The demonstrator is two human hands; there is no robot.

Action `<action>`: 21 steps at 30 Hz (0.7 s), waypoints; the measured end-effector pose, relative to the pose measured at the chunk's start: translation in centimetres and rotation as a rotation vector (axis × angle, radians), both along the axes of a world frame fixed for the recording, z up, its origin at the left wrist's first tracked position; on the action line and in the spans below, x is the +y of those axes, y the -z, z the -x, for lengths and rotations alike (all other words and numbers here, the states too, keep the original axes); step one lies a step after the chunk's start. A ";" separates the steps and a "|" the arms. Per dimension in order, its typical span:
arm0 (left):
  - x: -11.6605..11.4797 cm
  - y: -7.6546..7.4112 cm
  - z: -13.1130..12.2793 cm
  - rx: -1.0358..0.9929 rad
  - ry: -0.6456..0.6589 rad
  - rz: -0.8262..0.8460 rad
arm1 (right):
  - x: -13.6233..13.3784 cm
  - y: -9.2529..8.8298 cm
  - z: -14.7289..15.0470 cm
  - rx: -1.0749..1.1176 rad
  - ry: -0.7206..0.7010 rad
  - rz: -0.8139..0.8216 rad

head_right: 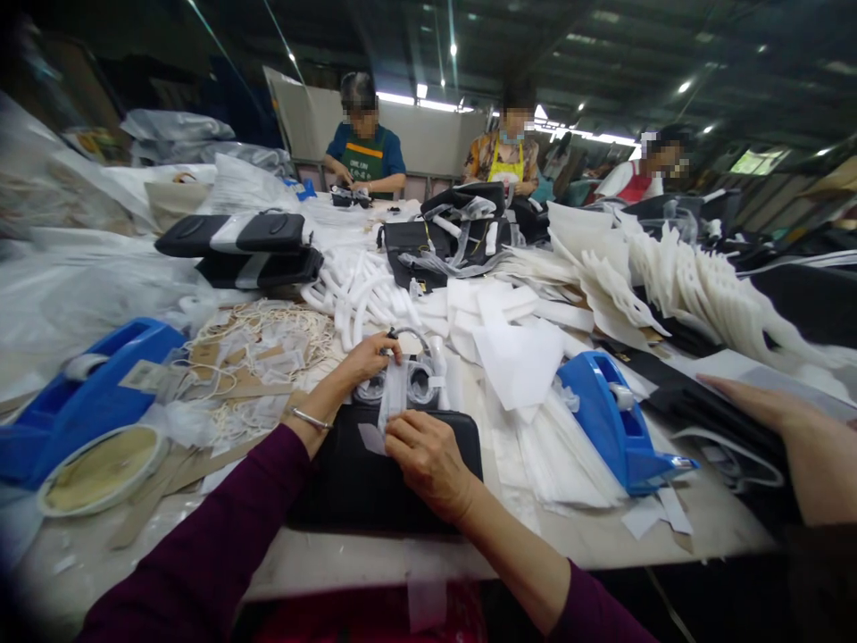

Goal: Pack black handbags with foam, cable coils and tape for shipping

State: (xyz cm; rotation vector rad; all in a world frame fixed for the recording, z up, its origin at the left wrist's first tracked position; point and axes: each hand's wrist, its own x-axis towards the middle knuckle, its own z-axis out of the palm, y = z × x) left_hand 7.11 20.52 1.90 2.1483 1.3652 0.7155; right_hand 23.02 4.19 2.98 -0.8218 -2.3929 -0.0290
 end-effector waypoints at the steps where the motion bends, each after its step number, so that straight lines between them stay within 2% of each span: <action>1: 0.0 0.0 0.0 0.001 0.019 -0.002 | -0.2 -0.1 0.0 -0.005 -0.008 -0.001; 8: 0.5 0.5 0.3 0.009 0.092 -0.008 | -1.7 0.3 0.1 -0.055 -0.017 0.011; 15: 0.7 0.9 0.2 0.055 0.108 -0.017 | -4.4 1.8 0.8 -0.076 0.131 0.026; 18: 0.5 0.7 0.2 0.086 0.100 -0.043 | -5.2 2.1 1.1 -0.082 0.146 0.003; 21: -0.5 -0.2 0.2 0.122 0.060 -0.104 | -5.5 2.3 1.2 -0.094 0.150 -0.009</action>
